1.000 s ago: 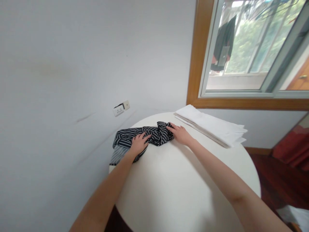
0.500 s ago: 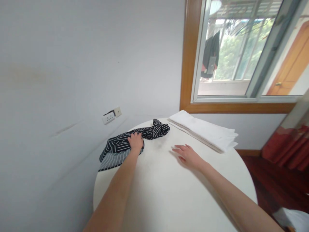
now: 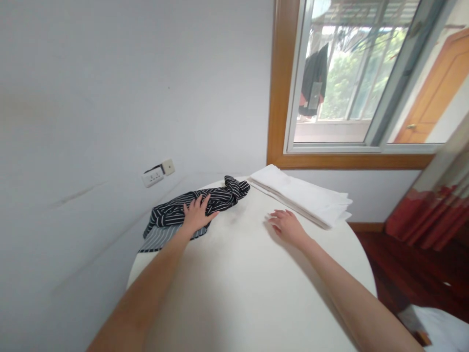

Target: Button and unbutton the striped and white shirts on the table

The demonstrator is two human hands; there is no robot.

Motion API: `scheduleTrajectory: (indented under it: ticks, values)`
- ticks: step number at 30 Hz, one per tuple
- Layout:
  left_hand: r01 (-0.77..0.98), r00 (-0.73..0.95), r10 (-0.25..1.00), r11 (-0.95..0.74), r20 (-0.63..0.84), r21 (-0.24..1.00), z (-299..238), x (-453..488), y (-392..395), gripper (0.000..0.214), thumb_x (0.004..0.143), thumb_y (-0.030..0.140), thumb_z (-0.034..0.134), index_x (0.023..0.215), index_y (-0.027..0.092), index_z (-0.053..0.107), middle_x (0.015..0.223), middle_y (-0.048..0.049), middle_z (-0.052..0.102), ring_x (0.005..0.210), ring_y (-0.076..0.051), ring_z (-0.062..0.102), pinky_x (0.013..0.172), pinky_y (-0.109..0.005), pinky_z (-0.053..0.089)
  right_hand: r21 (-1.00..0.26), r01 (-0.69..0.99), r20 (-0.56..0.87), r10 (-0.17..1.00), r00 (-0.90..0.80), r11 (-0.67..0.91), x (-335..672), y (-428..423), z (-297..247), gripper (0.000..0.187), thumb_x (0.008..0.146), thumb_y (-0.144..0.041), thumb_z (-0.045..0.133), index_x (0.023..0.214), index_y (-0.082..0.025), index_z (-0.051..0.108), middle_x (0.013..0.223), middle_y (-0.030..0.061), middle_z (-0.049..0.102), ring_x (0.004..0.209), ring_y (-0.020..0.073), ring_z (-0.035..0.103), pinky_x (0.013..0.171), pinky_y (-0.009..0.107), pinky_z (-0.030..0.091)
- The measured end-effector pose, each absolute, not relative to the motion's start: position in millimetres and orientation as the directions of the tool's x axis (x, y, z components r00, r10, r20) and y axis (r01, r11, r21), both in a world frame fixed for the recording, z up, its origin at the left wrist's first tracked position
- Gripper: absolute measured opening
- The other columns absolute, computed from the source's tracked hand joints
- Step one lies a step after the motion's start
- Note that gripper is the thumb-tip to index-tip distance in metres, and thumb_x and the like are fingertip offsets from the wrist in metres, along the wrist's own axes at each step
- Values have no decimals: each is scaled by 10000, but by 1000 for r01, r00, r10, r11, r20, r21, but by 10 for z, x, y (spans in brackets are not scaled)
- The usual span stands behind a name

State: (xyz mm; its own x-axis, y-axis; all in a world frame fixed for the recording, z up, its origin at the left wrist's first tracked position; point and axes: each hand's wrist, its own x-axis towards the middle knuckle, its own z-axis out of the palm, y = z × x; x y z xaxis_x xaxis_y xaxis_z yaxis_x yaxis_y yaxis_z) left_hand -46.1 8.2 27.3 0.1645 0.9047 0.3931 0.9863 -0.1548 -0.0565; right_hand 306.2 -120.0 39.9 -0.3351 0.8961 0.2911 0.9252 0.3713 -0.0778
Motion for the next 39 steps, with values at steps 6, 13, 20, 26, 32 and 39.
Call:
scheduleTrajectory:
  ticks: [6,13,20,26,32,39]
  values:
    - [988,142,957,-124,253,-88,254,-648,-199,760,788,674,402,1451,345,232,1547,-110,134,1329,-466,213,969,-700,196,-39,999,380,924,50,-39,3481,-1120,397,356,869,-196,463,1209,-188,569,1292,110,539,1259,252,398,1023,426,294]
    - [962,229,936,-175,268,-209,285,-958,-146,604,834,136,326,1422,273,346,1480,-110,318,1208,-328,421,891,-478,429,-47,902,252,869,426,-429,3949,-1213,480,324,867,-130,381,1091,-149,614,1067,159,625,1023,284,557,793,404,418]
    - [898,410,892,-360,189,-251,459,-1178,-3,508,847,177,362,1327,291,481,1327,-76,515,1173,-254,467,950,-381,385,-34,889,247,859,450,-456,4008,-1207,518,338,858,-109,372,1038,-142,656,1052,167,638,1034,292,552,789,408,413]
    - [935,350,843,-291,409,-201,575,-586,-93,616,832,583,416,1351,253,450,1344,-114,496,1290,-330,328,1074,-517,159,-78,862,267,823,502,-501,4034,-1186,528,336,843,-94,386,970,-177,685,1000,149,664,1017,301,547,806,469,385]
    - [833,552,760,-484,345,-266,483,102,181,573,844,357,498,1397,383,351,1518,-24,262,1371,-316,205,1094,-564,77,-186,880,527,712,465,-437,4050,-1192,556,349,882,-155,379,1085,-227,653,1034,100,677,1031,272,542,958,536,251]
    - [959,275,931,-246,241,-144,286,162,666,501,890,310,360,1390,320,386,1488,-124,299,1237,-371,393,892,-584,383,-204,964,695,669,264,-169,3840,-1221,700,340,900,-172,382,1121,-251,627,1137,51,661,1150,225,505,1066,474,127]
